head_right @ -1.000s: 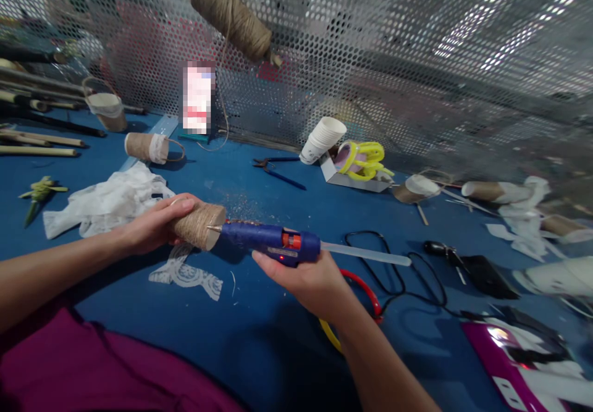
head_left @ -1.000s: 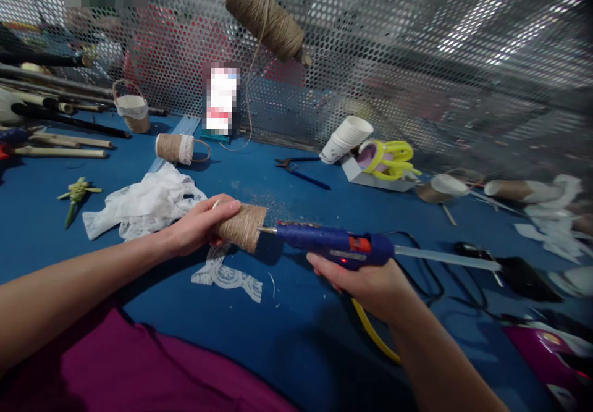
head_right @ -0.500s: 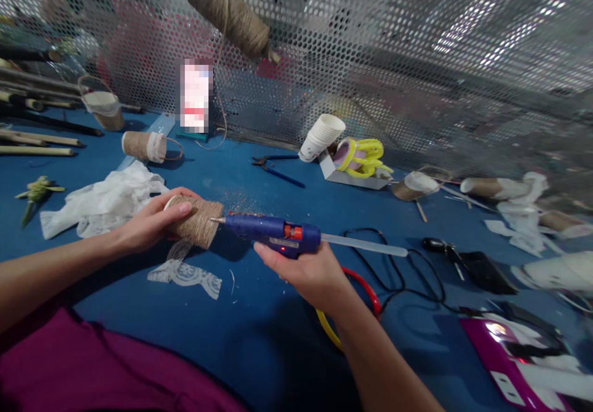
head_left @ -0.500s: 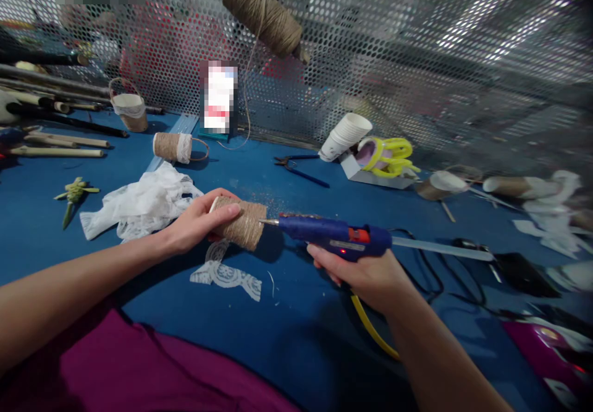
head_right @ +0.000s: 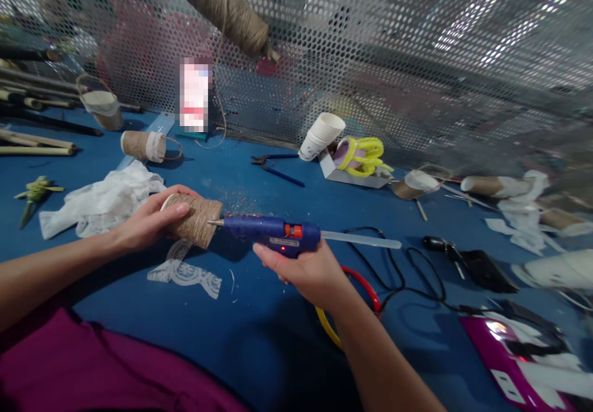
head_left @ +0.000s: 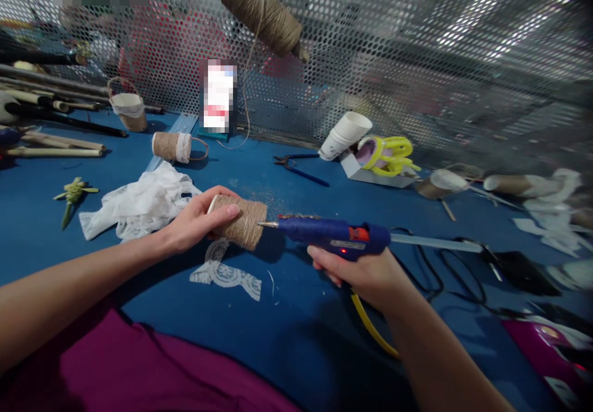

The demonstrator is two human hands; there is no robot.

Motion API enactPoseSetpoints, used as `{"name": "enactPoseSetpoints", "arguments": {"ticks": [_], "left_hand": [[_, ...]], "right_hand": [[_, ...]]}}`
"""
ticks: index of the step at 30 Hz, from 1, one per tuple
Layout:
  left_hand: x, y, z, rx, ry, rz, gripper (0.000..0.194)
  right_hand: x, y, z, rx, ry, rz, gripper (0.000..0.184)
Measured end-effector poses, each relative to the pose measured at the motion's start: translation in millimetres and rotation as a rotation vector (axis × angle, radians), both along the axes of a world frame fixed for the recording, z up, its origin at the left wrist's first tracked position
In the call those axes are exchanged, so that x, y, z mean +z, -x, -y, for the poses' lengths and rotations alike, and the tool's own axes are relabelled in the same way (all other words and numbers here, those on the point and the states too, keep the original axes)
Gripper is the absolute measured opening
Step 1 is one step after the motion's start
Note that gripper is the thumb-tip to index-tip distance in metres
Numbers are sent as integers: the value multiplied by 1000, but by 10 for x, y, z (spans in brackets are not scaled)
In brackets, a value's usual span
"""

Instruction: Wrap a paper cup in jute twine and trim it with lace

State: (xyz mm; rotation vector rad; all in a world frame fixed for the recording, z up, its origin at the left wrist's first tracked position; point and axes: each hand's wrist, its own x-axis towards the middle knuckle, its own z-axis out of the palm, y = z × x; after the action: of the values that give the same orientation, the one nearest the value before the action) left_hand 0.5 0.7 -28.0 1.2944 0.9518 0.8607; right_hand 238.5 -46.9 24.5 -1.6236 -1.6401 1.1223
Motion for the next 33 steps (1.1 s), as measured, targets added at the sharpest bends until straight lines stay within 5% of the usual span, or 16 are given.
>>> {"name": "enactPoseSetpoints", "arguments": {"ticks": [33], "left_hand": [[53, 10, 38, 0, -195, 6, 36]], "right_hand": [[-62, -135, -71, 47, -15, -4, 30]]}}
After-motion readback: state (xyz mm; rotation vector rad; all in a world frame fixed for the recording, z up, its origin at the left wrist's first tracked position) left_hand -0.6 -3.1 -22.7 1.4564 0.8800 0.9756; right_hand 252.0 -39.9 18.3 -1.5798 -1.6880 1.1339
